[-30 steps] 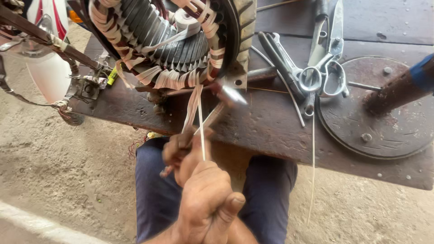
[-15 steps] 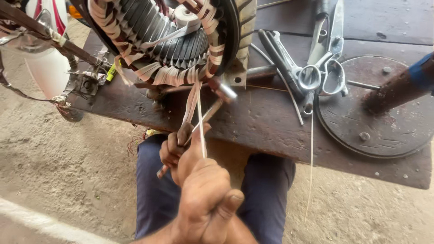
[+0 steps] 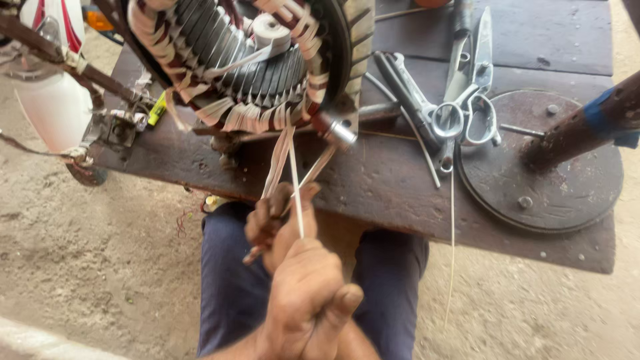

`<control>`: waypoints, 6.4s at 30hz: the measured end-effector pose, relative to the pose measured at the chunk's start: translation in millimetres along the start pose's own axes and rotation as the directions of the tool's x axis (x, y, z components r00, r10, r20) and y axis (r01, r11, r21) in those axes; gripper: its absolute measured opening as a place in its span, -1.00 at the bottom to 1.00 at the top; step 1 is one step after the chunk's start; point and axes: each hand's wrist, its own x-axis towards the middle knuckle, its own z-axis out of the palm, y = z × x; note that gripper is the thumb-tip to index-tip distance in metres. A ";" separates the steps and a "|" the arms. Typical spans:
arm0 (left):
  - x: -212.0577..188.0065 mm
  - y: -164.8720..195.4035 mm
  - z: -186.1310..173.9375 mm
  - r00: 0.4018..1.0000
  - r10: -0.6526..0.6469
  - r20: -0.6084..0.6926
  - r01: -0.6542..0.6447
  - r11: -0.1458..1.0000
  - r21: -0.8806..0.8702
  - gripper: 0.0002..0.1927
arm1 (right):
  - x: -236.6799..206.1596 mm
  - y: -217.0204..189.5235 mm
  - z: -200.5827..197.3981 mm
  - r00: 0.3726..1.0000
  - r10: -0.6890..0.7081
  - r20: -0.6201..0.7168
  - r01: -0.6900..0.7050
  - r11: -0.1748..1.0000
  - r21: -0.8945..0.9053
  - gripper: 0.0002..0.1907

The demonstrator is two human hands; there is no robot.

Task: The person sits at a wooden bench with an electric motor stator and tightens white binding straps around its windings. They pull and thread the straps by hand, tap them snug with a hammer and mallet, and reposition the stator to work around it.

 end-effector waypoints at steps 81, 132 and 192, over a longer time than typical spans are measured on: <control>-24.5 -74.2 -21.7 0.954 0.280 -0.111 -0.293 0.947 -0.132 -0.77 | -12.7 -207.8 4.8 0.715 -0.048 0.697 0.011 -0.997 -0.080 -0.82; 59.1 -77.9 -84.0 0.934 0.351 0.064 -0.318 0.736 0.597 -0.85 | 6.0 -106.9 20.0 0.974 -0.040 0.222 0.221 0.362 -0.906 -0.82; 96.0 1.8 -118.1 0.920 -0.371 -0.124 0.384 0.795 0.469 -0.66 | -29.1 -108.3 51.7 0.933 -0.036 0.357 0.344 0.375 -0.861 -0.81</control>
